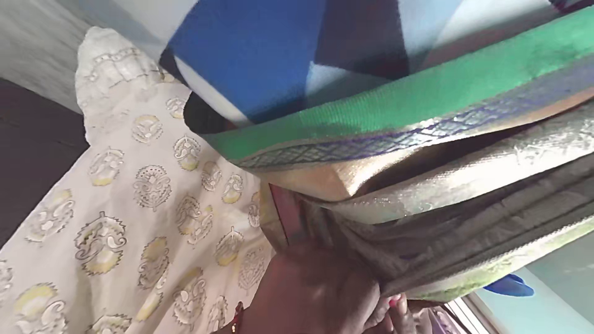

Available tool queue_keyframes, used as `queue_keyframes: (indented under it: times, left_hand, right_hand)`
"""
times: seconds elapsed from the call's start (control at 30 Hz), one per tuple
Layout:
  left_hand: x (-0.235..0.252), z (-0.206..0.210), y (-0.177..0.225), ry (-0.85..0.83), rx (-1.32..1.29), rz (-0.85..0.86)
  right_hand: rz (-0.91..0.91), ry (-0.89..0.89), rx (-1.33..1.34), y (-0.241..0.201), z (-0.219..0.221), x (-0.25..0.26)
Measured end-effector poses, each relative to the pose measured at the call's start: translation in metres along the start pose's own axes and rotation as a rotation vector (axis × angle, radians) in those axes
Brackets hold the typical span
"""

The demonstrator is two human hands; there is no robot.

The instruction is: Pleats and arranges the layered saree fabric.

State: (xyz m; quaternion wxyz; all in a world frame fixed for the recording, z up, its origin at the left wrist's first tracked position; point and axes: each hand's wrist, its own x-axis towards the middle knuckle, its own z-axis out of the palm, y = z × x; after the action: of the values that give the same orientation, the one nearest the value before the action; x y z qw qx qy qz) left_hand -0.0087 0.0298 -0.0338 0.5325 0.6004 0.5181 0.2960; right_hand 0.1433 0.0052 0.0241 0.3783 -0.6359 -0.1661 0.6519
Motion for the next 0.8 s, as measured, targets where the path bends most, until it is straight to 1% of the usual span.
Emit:
queue_keyframes:
  times: [0.07, 0.23, 0.37, 0.43, 0.5, 0.6, 0.67, 0.8]
  left_hand:
    - [0.0, 0.0, 0.0, 0.009, -0.001, 0.001]
    - [-0.001, 0.002, -0.001, 0.052, -0.024, 0.018]
    - [-0.001, 0.003, -0.001, 0.047, -0.046, 0.014]
    - [-0.001, 0.003, -0.002, 0.045, -0.045, 0.018]
    - [-0.001, 0.003, -0.001, 0.044, -0.036, 0.017]
    - [0.0, 0.002, -0.001, 0.031, -0.021, 0.017]
    - [0.0, 0.0, -0.001, 0.018, -0.022, 0.008]
    - [0.001, -0.002, 0.0, -0.015, -0.035, -0.032]
  right_hand:
    - [-0.047, 0.061, 0.024, 0.001, 0.009, 0.003]
    - [-0.107, 0.15, 0.011, 0.002, 0.018, 0.005]
    - [-0.163, 0.216, -0.07, 0.006, 0.025, 0.004]
    - [-0.142, 0.217, -0.191, 0.004, 0.025, 0.0]
    - [-0.169, 0.238, -0.209, 0.007, 0.026, 0.0]
    - [-0.174, 0.211, -0.114, 0.009, 0.024, 0.001]
    - [-0.122, 0.172, -0.121, 0.008, 0.021, -0.002]
    - [-0.134, 0.134, -0.036, 0.012, 0.015, -0.002]
